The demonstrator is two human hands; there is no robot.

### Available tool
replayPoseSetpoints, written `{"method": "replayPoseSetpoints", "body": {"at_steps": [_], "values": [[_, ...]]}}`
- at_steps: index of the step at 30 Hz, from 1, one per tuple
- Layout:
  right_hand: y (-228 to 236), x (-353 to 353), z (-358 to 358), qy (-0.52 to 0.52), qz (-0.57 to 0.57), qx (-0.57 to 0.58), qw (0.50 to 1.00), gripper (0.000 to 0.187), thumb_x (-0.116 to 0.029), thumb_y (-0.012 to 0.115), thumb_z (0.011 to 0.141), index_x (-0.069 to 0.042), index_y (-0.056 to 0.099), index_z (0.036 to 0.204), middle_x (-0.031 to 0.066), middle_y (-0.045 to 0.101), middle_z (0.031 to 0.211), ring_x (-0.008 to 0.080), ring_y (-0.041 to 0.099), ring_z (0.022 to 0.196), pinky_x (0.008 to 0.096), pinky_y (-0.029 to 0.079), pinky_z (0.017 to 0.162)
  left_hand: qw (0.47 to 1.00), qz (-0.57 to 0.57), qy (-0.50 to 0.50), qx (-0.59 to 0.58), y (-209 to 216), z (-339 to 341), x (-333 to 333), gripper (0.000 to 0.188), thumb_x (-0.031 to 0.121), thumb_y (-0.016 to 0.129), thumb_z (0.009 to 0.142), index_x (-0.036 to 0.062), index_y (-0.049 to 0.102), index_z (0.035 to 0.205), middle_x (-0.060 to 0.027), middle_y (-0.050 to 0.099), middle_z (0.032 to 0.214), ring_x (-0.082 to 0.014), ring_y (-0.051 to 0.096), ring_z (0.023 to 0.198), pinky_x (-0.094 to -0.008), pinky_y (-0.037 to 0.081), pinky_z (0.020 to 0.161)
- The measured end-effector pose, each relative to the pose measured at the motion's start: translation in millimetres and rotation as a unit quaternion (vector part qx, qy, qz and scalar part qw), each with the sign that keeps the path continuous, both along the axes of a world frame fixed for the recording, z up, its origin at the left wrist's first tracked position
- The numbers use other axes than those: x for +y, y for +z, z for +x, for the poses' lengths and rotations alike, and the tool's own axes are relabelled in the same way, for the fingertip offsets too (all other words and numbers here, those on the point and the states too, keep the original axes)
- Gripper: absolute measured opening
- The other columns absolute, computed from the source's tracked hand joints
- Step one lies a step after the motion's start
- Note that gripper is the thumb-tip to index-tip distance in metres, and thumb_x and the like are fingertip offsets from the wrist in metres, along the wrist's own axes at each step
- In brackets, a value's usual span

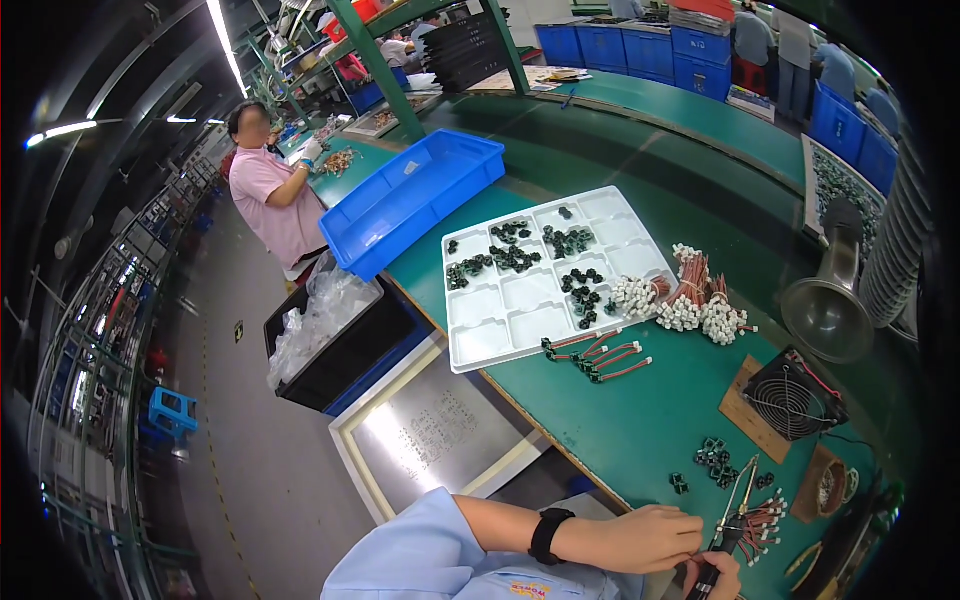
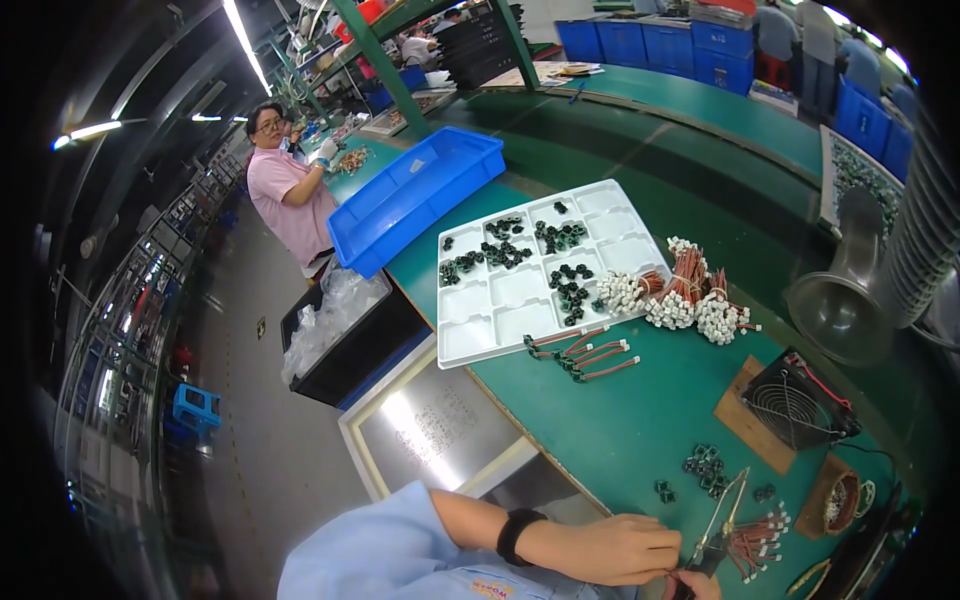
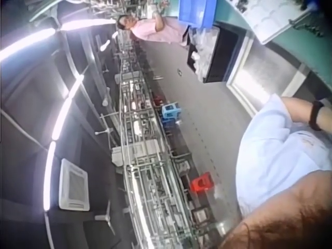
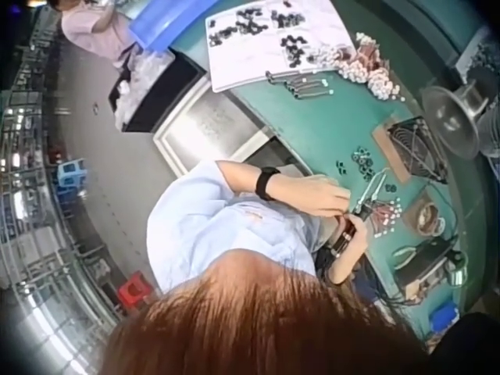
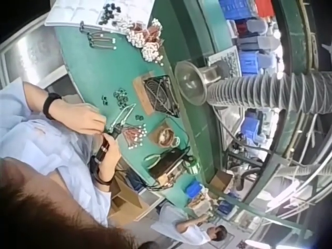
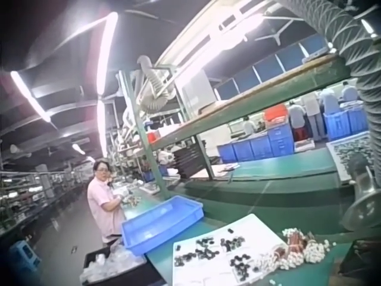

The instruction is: The person joins wires to small circuit boards using a soldering iron, handling the items one at a time. After each soldering action, they set the iron down and place the completed component on the green work surface before repeating the process.

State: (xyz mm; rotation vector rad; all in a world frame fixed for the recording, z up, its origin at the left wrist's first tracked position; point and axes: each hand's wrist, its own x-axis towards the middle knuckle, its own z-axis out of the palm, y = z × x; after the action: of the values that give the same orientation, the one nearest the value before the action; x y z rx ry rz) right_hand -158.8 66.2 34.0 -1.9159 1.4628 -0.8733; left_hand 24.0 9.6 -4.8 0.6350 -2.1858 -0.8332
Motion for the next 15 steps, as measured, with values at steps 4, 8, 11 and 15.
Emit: {"method": "replayPoseSetpoints", "body": {"at_steps": [4, 8, 11, 15], "values": [[2, 2, 1, -0.03, -0.009, -0.006, 1.0, 0.025, -0.002, 0.061, 0.08, -0.005, 0.058, 0.105, 0.0104, 0.063, 0.095, 0.0214, 0.06, 0.082, 0.0282, 0.047, 0.069, 1.0, 0.027, -0.004, 0.001, 0, -4, 3, 0.013, 0.013, 0.056, 0.082, 0.0023, 0.048, 0.084, -0.0109, 0.043, 0.085, -0.0277, 0.049, 0.07, -0.0365, 0.042, 0.063], [4, 3, 4, -0.057, -0.017, -0.011, 0.998, 0.024, -0.003, 0.061, 0.08, -0.007, 0.057, 0.104, 0.0077, 0.064, 0.096, 0.0181, 0.059, 0.083, 0.0254, 0.047, 0.066, 0.998, 0.062, -0.008, 0.004, 1, -4, 3, 0.012, 0.012, 0.056, 0.082, 0.0025, 0.048, 0.084, -0.0114, 0.043, 0.085, -0.0297, 0.05, 0.075, -0.0384, 0.042, 0.065], [-4, 7, 2, -0.069, -0.021, -0.015, 0.997, 0.024, -0.004, 0.061, 0.081, -0.007, 0.057, 0.104, 0.0063, 0.064, 0.097, 0.0165, 0.059, 0.083, 0.0241, 0.047, 0.064, 0.994, 0.103, -0.008, 0.034, 4, -4, 2, 0.013, 0.013, 0.056, 0.082, 0.0028, 0.048, 0.083, -0.0113, 0.043, 0.084, -0.0296, 0.05, 0.075, -0.0387, 0.042, 0.065], [-49, 19, -11, -0.159, -0.042, -0.14, 0.976, 0.032, 0.006, 0.07, 0.072, -0.004, 0.053, 0.097, 0.0115, 0.059, 0.085, 0.019, 0.059, 0.073, 0.0286, 0.048, 0.069, 0.982, 0.18, -0.011, 0.06, 6, -4, 5, 0.014, 0.014, 0.056, 0.083, 0.0035, 0.047, 0.082, -0.0107, 0.044, 0.084, -0.0295, 0.05, 0.076, -0.0395, 0.041, 0.066]]}}
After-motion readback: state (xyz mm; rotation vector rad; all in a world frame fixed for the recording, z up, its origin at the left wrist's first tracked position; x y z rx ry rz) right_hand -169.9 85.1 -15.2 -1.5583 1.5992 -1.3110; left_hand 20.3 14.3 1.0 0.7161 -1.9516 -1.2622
